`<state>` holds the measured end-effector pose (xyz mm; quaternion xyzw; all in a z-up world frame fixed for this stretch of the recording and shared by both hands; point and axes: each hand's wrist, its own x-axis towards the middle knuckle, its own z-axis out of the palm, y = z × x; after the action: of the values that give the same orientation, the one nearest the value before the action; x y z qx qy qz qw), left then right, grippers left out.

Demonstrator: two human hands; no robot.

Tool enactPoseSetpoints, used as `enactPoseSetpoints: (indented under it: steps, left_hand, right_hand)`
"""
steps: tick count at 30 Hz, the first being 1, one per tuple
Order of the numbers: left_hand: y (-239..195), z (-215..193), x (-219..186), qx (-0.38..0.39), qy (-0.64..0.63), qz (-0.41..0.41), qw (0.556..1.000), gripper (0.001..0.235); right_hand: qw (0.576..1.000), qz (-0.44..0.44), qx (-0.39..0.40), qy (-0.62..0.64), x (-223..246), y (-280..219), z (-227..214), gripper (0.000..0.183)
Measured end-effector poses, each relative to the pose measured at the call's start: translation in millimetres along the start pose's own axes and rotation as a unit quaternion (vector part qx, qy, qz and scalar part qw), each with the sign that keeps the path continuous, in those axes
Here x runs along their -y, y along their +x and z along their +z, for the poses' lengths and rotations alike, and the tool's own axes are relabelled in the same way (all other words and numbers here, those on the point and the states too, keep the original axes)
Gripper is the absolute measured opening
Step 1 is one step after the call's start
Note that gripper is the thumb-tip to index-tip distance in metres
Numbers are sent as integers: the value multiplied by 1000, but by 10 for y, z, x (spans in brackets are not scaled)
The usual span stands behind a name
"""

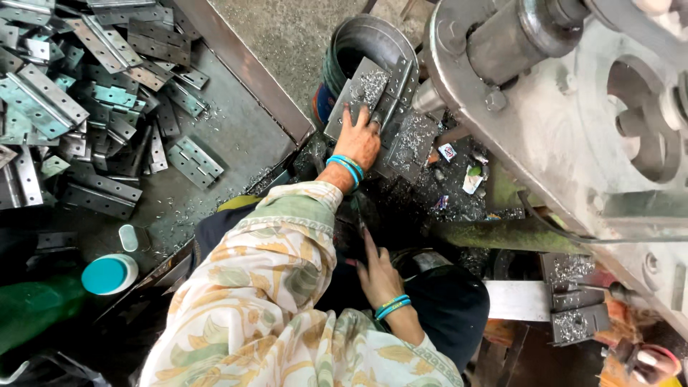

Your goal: The person positions metal hinges on a machine jig, operates the lever to drill holes, and clears shavings between parts.

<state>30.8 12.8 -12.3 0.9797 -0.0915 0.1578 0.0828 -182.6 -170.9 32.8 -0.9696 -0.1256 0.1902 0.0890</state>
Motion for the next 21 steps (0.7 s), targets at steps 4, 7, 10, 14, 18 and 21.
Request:
enactPoseSetpoints:
  steps: [4,7,10,14,18,21]
  left_hand:
    - [-24,77,-18,-21,-17,5,1000,26]
    - [-17,117,-5,-45,-18,8,999,27]
    - [-18,114,12,-18,-12,14,1000,27]
    - [36,92,25,-62,-10,7,998,30]
    - [-56,96,-28,-17,-9,8,1000,29]
    - [2,109,27,-65,-1,-9,998,32]
  right_hand:
    - [999,15,-9,-37,80,33,-334,77]
    - [998,25,-2,-50,-9,115,-199,78]
    - [999,29,40,-18,-149,80,475,87]
    - [1000,20,0,20,-426,124,1124,74]
    - [1000,14,22,9,-458,98,941,75]
    - [1000,-14,7,24,-253,-8,463,72]
